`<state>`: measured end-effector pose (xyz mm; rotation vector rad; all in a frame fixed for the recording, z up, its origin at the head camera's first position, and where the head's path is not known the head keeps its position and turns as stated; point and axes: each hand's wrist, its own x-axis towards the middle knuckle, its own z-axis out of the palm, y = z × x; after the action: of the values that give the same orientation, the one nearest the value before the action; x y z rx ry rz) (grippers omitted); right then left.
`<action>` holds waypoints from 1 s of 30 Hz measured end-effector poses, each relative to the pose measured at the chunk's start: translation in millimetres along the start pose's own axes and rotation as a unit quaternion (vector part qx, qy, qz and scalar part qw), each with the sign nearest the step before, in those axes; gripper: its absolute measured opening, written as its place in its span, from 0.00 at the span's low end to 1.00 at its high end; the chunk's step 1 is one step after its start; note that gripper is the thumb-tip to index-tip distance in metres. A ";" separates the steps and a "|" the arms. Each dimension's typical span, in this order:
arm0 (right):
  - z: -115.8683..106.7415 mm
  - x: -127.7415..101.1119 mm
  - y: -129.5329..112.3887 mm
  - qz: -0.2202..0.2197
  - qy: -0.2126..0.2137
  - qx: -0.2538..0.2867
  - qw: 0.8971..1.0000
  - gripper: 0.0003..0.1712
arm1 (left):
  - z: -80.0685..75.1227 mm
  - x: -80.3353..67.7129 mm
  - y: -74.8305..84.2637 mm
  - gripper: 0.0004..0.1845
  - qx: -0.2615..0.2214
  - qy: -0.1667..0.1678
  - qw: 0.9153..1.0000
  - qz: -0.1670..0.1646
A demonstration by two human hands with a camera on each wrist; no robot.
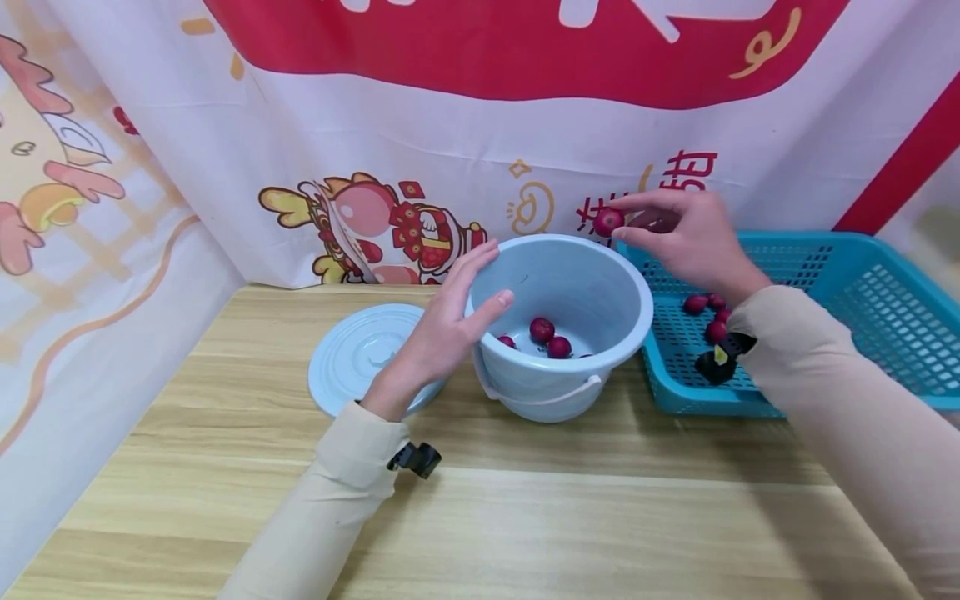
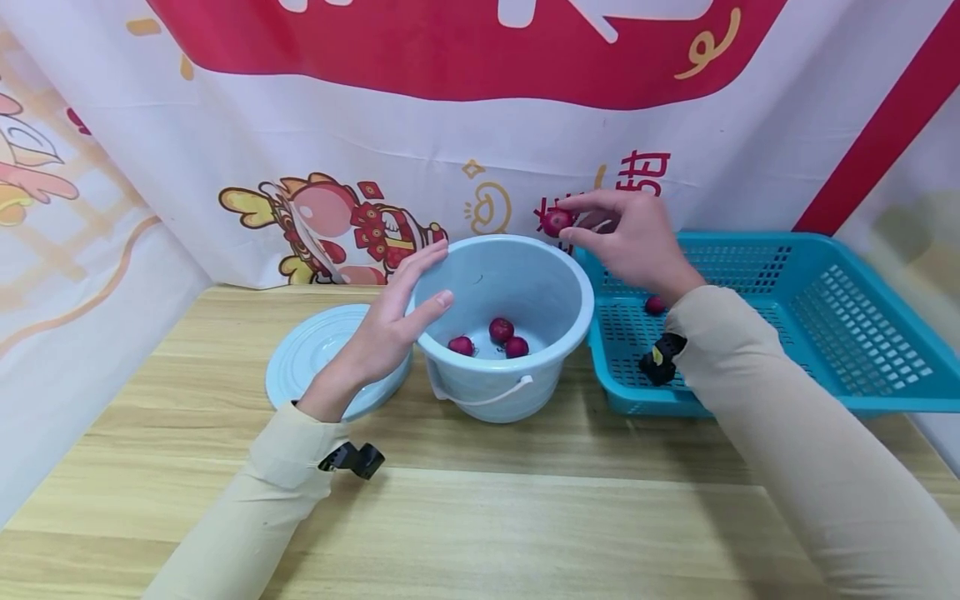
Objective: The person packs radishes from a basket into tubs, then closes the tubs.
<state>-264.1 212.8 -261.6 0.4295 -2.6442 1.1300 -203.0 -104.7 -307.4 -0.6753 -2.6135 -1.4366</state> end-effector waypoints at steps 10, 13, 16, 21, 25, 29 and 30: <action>13.9 -4.0 -24.5 -0.079 -0.006 -0.026 0.997 0.28 | -1.2 0.9 -0.8 0.39 -0.004 -0.003 1.000 0.004; 18.2 -4.3 -26.3 -0.111 -0.013 -0.034 0.993 0.27 | -1.2 1.3 -0.2 0.39 -0.006 -0.003 1.000 0.005; 21.5 -4.6 -25.5 -0.129 -0.019 -0.040 0.991 0.27 | -1.0 1.5 0.4 0.38 -0.008 -0.003 1.000 0.005; 26.5 -4.5 -22.1 -0.157 -0.024 -0.053 0.986 0.27 | -0.7 0.7 1.7 0.38 -0.007 -0.001 1.000 0.003; 29.8 -4.6 -20.6 -0.180 -0.027 -0.062 0.981 0.27 | -0.4 0.0 0.7 0.38 -0.007 0.000 1.000 0.001; 31.4 -5.7 -20.1 -0.178 -0.032 -0.078 0.981 0.28 | -0.1 0.0 -0.7 0.38 -0.008 -0.001 1.000 -0.001; 31.6 -6.1 -20.3 -0.175 -0.033 -0.083 0.980 0.28 | -0.1 -0.1 -0.9 0.38 -0.008 -0.001 1.000 -0.002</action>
<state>-254.3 177.4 -271.4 0.8703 -2.5534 0.7936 -203.3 -105.3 -308.1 -0.6757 -2.6086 -1.4605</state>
